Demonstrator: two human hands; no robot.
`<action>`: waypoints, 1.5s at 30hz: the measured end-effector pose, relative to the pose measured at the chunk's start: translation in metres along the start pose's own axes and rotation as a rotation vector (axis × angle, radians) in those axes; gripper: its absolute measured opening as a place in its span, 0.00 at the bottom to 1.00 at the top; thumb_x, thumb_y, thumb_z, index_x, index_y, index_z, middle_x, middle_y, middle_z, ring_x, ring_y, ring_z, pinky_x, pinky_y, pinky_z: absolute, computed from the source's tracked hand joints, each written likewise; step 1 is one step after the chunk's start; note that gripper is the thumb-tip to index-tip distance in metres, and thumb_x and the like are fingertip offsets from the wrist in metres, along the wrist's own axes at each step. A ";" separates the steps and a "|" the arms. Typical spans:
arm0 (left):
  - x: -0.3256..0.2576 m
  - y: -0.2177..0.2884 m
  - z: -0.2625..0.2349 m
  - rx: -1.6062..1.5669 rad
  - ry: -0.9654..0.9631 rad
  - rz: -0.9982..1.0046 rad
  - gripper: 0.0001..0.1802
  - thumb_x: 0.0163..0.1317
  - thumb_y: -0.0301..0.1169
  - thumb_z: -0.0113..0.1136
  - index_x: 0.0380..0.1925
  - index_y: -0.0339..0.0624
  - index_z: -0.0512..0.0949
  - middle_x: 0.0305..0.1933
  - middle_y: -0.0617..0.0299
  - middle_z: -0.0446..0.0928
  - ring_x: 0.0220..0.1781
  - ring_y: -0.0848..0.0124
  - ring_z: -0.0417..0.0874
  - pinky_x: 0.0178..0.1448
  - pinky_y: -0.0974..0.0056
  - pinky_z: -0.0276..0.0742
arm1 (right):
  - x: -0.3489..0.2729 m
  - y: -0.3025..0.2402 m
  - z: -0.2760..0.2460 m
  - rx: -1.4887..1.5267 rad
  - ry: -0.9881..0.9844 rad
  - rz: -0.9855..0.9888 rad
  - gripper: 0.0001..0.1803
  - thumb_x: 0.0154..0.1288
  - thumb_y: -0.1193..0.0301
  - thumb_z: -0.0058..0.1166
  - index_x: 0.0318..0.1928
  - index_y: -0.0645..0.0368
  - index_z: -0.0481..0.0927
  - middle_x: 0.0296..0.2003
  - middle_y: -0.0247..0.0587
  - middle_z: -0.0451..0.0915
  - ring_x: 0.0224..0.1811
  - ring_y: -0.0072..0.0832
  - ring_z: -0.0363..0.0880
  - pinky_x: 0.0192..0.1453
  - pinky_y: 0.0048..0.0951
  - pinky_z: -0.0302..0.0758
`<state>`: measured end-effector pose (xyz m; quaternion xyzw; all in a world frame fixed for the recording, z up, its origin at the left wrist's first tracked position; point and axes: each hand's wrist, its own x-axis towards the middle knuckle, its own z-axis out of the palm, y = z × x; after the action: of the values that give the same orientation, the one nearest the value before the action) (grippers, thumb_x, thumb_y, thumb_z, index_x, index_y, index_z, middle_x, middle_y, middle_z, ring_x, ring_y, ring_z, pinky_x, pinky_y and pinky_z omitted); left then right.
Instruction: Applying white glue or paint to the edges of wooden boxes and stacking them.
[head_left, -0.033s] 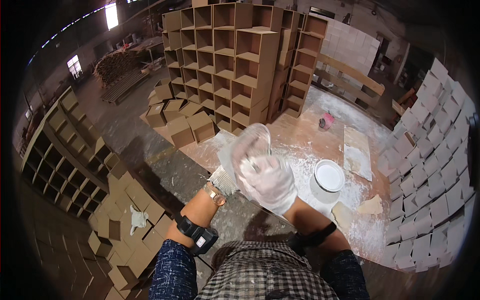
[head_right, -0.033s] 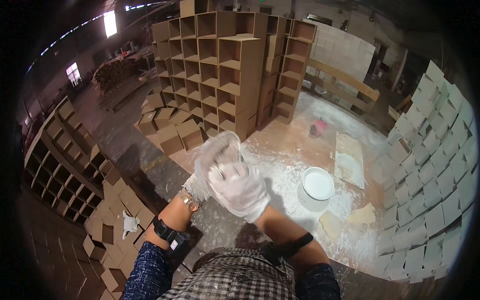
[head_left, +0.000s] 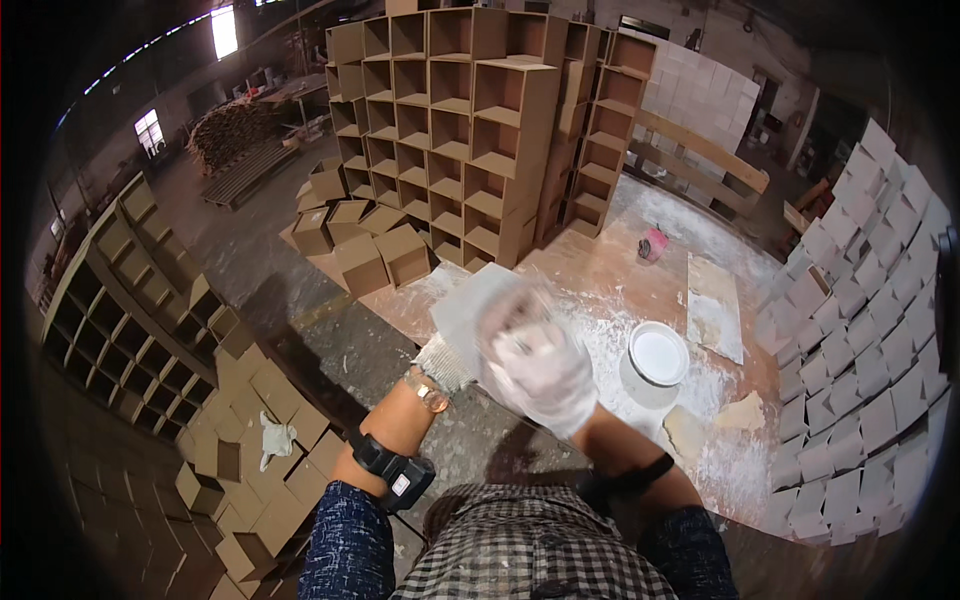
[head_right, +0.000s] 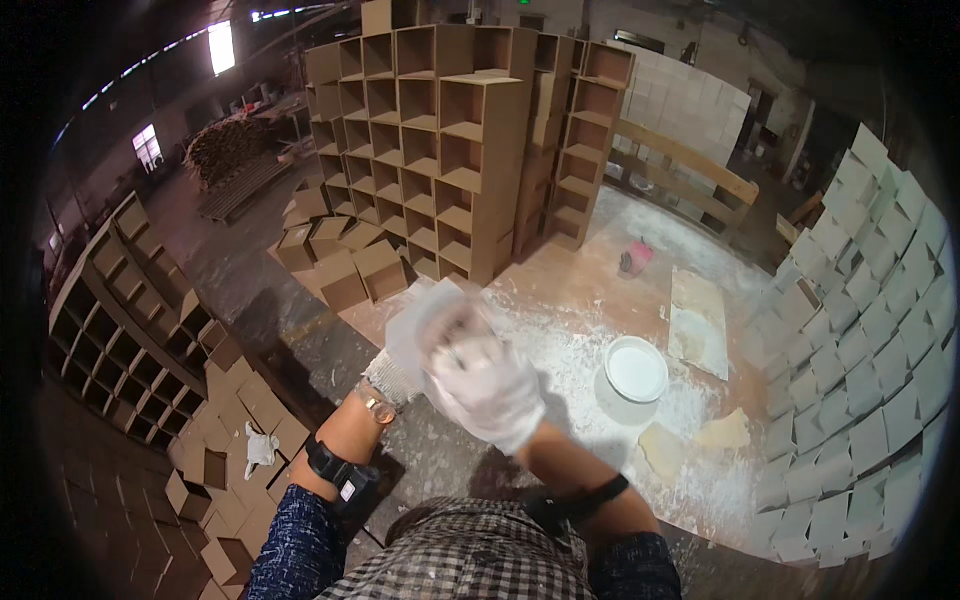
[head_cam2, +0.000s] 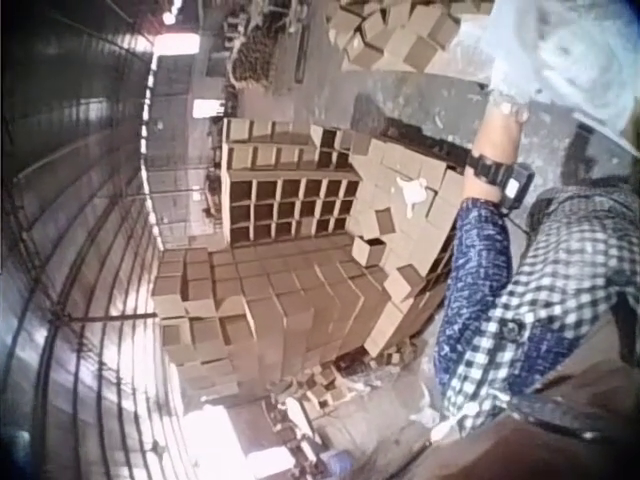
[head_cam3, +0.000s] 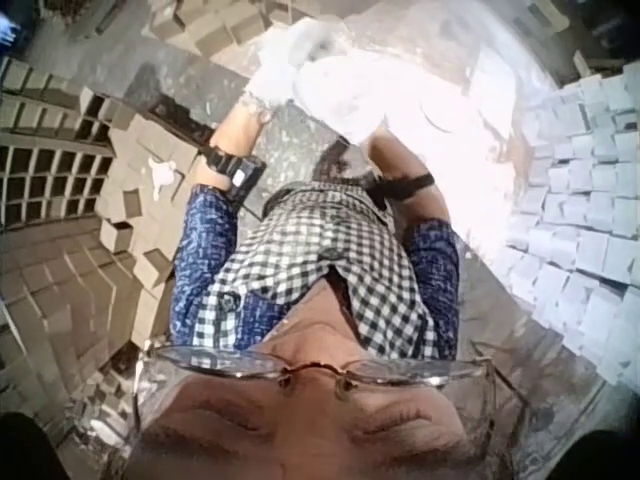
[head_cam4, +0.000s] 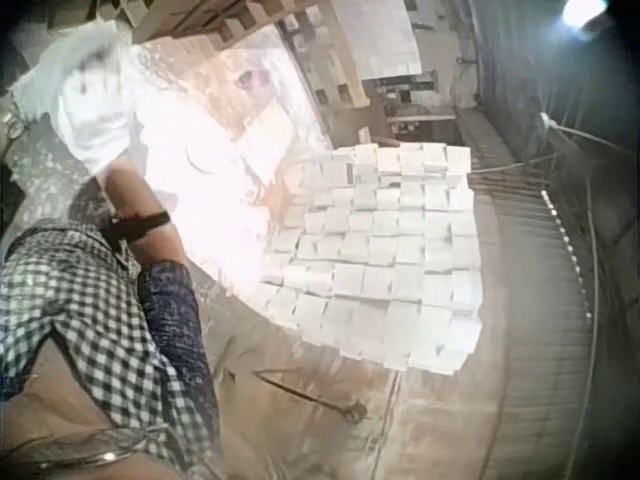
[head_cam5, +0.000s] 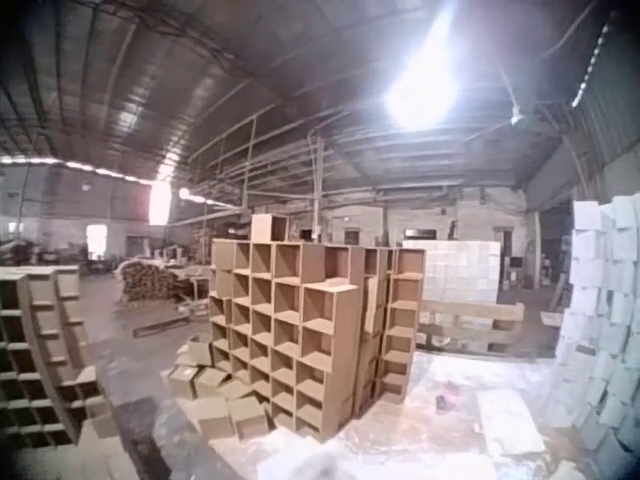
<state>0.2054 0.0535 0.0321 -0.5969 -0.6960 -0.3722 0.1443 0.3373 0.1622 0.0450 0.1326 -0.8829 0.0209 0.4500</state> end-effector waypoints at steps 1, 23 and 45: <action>0.004 0.013 -0.022 0.353 -0.449 -0.143 0.25 0.65 0.38 0.54 0.60 0.41 0.66 0.60 0.52 0.69 0.62 0.63 0.70 0.69 0.60 0.62 | -0.013 -0.006 -0.001 0.067 -0.018 0.023 0.13 0.46 0.70 0.61 0.36 0.51 0.79 0.25 0.36 0.69 0.32 0.35 0.76 0.28 0.31 0.73; -0.048 -0.039 -0.004 -0.616 0.120 -0.368 0.32 0.58 0.41 0.60 0.62 0.44 0.64 0.58 0.53 0.71 0.57 0.58 0.75 0.59 0.52 0.71 | -0.027 0.044 -0.023 0.129 -0.034 0.104 0.06 0.49 0.75 0.56 0.27 0.62 0.73 0.23 0.45 0.71 0.22 0.39 0.72 0.24 0.34 0.68; -0.085 -0.036 -0.015 -0.894 -0.056 -0.601 0.30 0.60 0.42 0.57 0.60 0.42 0.65 0.57 0.52 0.72 0.54 0.58 0.77 0.56 0.51 0.74 | -0.022 0.065 -0.025 0.926 -0.220 1.047 0.10 0.63 0.67 0.50 0.38 0.61 0.79 0.34 0.36 0.78 0.36 0.21 0.75 0.41 0.24 0.71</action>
<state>0.1887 -0.0186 -0.0246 -0.3843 -0.6134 -0.6410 -0.2554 0.3527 0.2332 0.0479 -0.1304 -0.7714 0.5944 0.1862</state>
